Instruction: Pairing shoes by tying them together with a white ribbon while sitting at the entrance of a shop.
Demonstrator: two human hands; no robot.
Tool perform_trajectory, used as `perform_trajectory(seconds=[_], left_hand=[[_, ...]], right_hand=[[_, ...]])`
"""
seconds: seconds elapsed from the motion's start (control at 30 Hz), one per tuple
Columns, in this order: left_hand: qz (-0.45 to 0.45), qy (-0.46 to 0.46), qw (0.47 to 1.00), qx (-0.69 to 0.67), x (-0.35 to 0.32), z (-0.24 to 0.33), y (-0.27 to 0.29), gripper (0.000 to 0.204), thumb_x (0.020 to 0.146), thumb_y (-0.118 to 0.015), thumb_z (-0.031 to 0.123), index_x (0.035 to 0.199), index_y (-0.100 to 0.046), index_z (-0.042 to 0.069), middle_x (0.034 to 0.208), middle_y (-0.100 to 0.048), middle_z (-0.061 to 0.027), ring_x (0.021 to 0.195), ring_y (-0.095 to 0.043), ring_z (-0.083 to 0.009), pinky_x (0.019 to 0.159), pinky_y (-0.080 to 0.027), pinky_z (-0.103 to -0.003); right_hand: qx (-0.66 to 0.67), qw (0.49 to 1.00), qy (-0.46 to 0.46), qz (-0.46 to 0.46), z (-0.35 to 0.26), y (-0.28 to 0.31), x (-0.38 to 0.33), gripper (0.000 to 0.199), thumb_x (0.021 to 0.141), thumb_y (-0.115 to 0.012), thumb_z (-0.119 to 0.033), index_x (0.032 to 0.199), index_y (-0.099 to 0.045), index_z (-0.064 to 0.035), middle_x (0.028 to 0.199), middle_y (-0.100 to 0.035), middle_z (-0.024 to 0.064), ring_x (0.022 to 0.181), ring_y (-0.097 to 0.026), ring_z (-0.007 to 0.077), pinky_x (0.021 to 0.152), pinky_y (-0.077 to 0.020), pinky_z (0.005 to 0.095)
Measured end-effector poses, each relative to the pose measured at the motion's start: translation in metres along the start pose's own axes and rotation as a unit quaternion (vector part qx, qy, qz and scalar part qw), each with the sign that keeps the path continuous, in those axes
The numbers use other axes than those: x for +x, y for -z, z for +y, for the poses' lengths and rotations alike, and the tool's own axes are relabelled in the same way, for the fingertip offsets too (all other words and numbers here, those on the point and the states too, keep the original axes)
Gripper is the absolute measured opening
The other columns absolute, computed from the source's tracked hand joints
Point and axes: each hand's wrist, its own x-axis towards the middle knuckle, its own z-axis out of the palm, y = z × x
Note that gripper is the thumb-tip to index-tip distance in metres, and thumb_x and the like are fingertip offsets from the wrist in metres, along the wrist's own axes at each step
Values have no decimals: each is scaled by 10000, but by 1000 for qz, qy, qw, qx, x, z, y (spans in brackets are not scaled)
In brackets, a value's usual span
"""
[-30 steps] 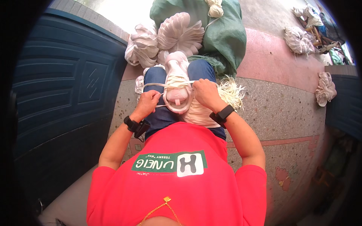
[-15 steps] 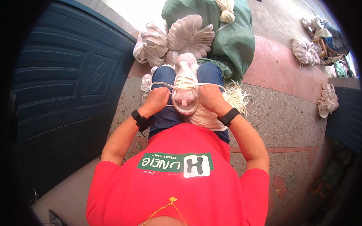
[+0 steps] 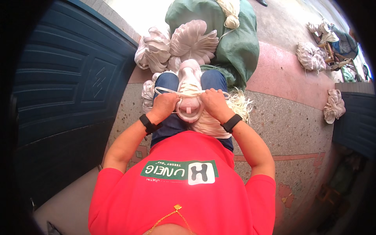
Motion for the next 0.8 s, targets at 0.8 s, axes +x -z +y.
perform_trajectory(seconds=[0.8], left_hand=[[-16, -183, 983, 6, 1, 5, 9, 47, 840, -673, 65, 886, -670, 57, 947, -605, -109, 803, -695, -280, 615, -569, -399]], right_hand=[[-45, 995, 28, 88, -23, 11, 8, 69, 790, -634, -143, 784, -702, -130, 889, -618, 64, 958, -560, 266, 789, -415, 406]])
